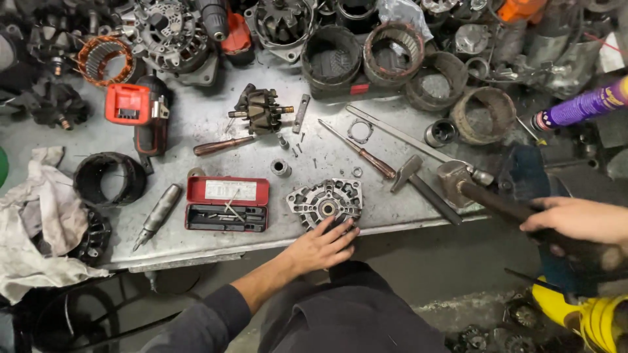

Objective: The person uses a hammer and a metal punch to tap a cylindrical component into a metal housing on a workbench. They repeatedly reposition the housing, tap the component, and inspect the fit. The person also wipes the component with a cloth and retrieves a small part from a drawer.

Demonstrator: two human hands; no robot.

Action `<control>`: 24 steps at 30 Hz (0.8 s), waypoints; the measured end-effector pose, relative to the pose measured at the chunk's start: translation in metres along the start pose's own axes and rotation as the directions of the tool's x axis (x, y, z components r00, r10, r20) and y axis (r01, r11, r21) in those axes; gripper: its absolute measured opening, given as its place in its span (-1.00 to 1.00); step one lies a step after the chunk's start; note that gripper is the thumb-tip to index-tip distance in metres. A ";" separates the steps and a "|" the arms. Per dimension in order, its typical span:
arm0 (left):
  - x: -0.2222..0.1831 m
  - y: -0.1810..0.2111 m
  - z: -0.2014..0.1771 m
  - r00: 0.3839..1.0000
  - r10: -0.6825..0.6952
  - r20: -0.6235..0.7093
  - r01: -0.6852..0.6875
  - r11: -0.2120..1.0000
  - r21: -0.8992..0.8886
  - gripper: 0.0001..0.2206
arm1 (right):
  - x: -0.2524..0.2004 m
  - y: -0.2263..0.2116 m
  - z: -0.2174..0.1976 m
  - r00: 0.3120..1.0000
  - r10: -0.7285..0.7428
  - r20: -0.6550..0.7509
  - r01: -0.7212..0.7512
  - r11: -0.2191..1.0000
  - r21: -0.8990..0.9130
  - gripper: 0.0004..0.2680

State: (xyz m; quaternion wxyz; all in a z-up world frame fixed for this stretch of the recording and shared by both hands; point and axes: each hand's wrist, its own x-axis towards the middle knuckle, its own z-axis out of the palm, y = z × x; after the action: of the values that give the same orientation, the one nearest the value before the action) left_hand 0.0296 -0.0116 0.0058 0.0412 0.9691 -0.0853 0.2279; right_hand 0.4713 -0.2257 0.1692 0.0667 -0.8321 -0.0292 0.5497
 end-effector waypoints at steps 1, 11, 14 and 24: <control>0.004 -0.001 -0.003 0.999 -0.017 -0.044 0.015 0.999 -0.042 -0.83 | 0.005 -0.003 -0.003 1.000 0.017 0.005 -0.018 1.000 0.023 -0.81; 0.061 -0.024 -0.058 0.843 -0.536 0.034 0.500 0.760 -0.414 -0.44 | -0.065 -0.101 0.006 0.998 0.032 -0.062 -0.047 0.964 -0.262 -0.71; 0.059 -0.033 -0.064 0.504 -0.864 -0.011 0.339 0.209 -0.917 -0.39 | -0.073 -0.114 0.000 1.000 -0.020 -0.005 0.018 0.978 -0.206 -0.67; 0.030 -0.020 -0.084 0.194 -0.959 0.207 -0.462 -0.276 -0.843 -0.41 | -0.048 -0.107 -0.013 0.906 -0.345 -0.244 0.261 0.911 -0.318 -0.70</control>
State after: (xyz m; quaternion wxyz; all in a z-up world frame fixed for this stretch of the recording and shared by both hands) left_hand 0.0235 0.0130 0.0934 0.8232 0.2032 0.2040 0.4893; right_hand 0.4669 -0.1267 0.2334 0.0385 -0.8908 -0.2259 0.3924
